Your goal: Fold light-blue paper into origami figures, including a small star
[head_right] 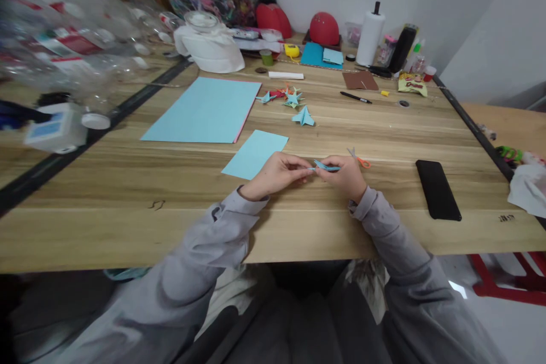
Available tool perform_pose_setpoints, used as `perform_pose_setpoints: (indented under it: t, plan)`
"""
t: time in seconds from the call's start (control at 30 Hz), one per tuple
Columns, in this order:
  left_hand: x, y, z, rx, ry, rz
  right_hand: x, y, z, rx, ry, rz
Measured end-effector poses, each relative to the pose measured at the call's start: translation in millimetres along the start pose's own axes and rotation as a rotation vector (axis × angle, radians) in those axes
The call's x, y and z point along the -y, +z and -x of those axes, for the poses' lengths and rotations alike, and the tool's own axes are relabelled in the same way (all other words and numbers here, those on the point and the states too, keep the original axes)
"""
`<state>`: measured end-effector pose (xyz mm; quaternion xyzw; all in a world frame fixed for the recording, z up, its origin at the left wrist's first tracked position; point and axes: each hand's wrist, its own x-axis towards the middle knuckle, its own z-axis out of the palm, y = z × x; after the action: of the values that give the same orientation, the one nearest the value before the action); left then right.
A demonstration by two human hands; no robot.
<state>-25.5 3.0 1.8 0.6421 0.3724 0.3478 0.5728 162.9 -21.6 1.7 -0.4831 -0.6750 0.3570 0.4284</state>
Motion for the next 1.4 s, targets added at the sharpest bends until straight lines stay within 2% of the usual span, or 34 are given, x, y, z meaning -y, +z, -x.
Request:
perform_pose_setpoints:
  t: [0.37,0.77,0.9,1.13,1.4]
  plan:
    - [0.5,-0.7,0.2,0.001,-0.021,-0.023,0.1,-1.2,0.2,0.009,-0.030,0.074]
    - [5.2,-0.7,-1.7,0.027,0.055,-0.052,0.4,-0.5,0.9,0.002,-0.024,0.076]
    - [2.3,2.2,-0.7,-0.024,0.060,-0.013,3.1,-0.3,0.4,-0.032,-0.013,0.037]
    - [-4.9,5.9,0.6,-0.097,-0.013,0.039,5.7,-1.4,-1.2,-0.072,0.016,-0.074]
    - [0.0,5.6,-0.1,-0.093,0.067,0.015,3.7,-0.8,-0.2,-0.056,-0.001,-0.030]
